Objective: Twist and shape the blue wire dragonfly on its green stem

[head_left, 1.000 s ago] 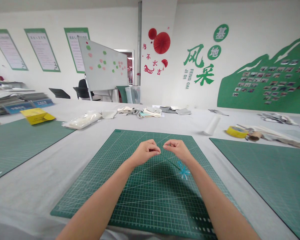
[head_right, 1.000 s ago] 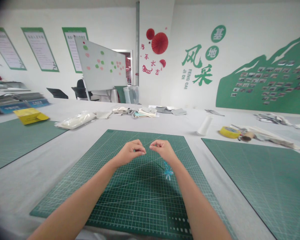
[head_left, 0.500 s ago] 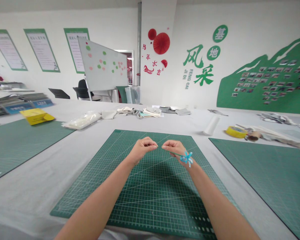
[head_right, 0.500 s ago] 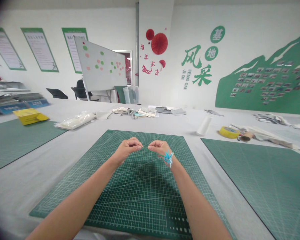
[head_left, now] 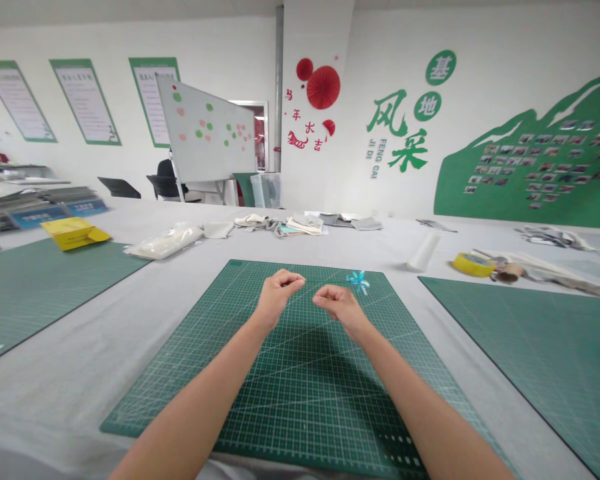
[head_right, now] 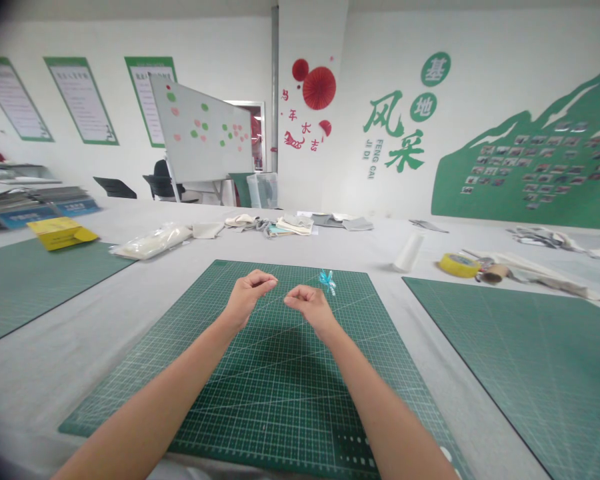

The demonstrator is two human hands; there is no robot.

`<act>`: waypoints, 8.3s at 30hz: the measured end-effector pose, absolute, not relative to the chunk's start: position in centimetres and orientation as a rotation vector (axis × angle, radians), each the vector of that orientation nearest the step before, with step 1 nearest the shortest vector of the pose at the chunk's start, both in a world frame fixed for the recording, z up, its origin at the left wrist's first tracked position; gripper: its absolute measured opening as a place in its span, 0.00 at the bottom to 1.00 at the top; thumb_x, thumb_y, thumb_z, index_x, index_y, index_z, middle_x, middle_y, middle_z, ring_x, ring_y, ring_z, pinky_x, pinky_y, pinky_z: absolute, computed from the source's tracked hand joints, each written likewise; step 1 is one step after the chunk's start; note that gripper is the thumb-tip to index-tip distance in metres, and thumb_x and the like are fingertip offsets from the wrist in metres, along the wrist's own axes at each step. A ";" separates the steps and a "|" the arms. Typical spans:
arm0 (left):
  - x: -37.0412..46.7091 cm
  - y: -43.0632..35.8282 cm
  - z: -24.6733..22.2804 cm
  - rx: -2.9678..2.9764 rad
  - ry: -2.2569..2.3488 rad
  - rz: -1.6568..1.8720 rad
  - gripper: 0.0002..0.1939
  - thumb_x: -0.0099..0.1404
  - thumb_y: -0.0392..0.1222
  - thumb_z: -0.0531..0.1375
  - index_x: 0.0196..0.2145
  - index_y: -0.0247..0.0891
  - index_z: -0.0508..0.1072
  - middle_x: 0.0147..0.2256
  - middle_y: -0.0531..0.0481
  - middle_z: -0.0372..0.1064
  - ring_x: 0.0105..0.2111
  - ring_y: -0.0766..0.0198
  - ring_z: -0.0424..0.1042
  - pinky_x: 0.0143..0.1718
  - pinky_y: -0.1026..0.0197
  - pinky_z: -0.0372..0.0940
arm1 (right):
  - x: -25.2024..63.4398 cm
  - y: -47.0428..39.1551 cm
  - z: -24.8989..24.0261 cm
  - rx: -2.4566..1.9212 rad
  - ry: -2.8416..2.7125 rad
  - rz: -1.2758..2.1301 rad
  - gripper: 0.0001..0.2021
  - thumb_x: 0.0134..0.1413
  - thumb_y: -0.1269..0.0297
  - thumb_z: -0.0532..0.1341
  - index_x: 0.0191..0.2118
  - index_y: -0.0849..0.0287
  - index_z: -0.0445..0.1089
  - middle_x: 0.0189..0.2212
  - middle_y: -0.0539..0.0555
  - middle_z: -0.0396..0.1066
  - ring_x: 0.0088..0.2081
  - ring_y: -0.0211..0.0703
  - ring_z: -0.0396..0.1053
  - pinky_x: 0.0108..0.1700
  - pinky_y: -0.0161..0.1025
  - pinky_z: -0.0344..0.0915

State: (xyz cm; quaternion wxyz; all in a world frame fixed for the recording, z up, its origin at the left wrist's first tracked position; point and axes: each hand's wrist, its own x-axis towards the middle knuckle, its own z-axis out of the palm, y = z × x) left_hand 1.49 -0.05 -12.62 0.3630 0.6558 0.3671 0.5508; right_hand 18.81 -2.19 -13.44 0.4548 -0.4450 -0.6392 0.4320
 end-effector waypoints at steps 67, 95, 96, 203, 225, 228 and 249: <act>2.1 0.0 -13.5 1.645 1.028 1.389 0.08 0.54 0.43 0.61 0.28 0.36 0.75 0.28 0.51 0.67 0.28 0.68 0.63 0.31 0.64 0.58 | 17.8 -3.2 -13.1 -1.170 -1.874 0.567 0.07 0.49 0.65 0.58 0.26 0.60 0.71 0.15 0.44 0.53 0.20 0.33 0.52 0.24 0.32 0.49; 2.1 -1.0 -12.6 2.314 0.819 1.091 0.07 0.58 0.34 0.57 0.29 0.38 0.76 0.28 0.52 0.64 0.31 0.67 0.65 0.35 0.65 0.59 | 20.8 -1.9 -12.5 -1.264 -1.825 0.369 0.09 0.49 0.60 0.59 0.26 0.59 0.71 0.13 0.44 0.51 0.18 0.33 0.48 0.22 0.32 0.45; 2.0 -1.0 -12.5 2.311 0.811 1.084 0.07 0.58 0.34 0.57 0.29 0.38 0.76 0.28 0.52 0.64 0.32 0.67 0.66 0.35 0.65 0.59 | 20.9 -1.8 -12.6 -1.260 -1.826 0.403 0.09 0.49 0.60 0.59 0.26 0.59 0.71 0.13 0.44 0.51 0.18 0.33 0.48 0.22 0.32 0.45; 2.6 -1.7 -12.7 2.360 1.072 1.224 0.09 0.62 0.38 0.55 0.29 0.39 0.75 0.28 0.52 0.63 0.30 0.67 0.63 0.32 0.65 0.57 | 18.2 -4.4 -11.6 -1.166 -1.861 0.228 0.08 0.55 0.66 0.54 0.28 0.58 0.69 0.17 0.46 0.61 0.21 0.34 0.56 0.26 0.32 0.51; 1.3 -1.1 -11.4 1.869 0.664 0.979 0.05 0.54 0.41 0.63 0.28 0.37 0.77 0.29 0.51 0.64 0.31 0.67 0.64 0.34 0.64 0.59 | 22.0 -1.7 -11.6 -1.139 -1.806 0.821 0.12 0.45 0.56 0.60 0.26 0.61 0.70 0.15 0.44 0.52 0.19 0.31 0.46 0.21 0.31 0.44; 1.5 -1.0 -11.7 1.645 0.658 1.073 0.06 0.52 0.42 0.63 0.27 0.36 0.75 0.29 0.51 0.63 0.29 0.69 0.62 0.32 0.65 0.58 | 21.4 -1.4 -12.2 -1.111 -1.699 0.927 0.12 0.43 0.55 0.62 0.26 0.61 0.69 0.13 0.43 0.51 0.17 0.30 0.45 0.19 0.31 0.43; 2.7 -0.8 -13.5 2.041 1.122 1.385 0.06 0.58 0.38 0.58 0.29 0.39 0.76 0.27 0.53 0.65 0.29 0.67 0.65 0.32 0.64 0.58 | 16.9 -4.7 -12.8 -1.174 -1.976 0.125 0.10 0.58 0.67 0.51 0.32 0.57 0.69 0.25 0.50 0.69 0.28 0.37 0.64 0.31 0.32 0.54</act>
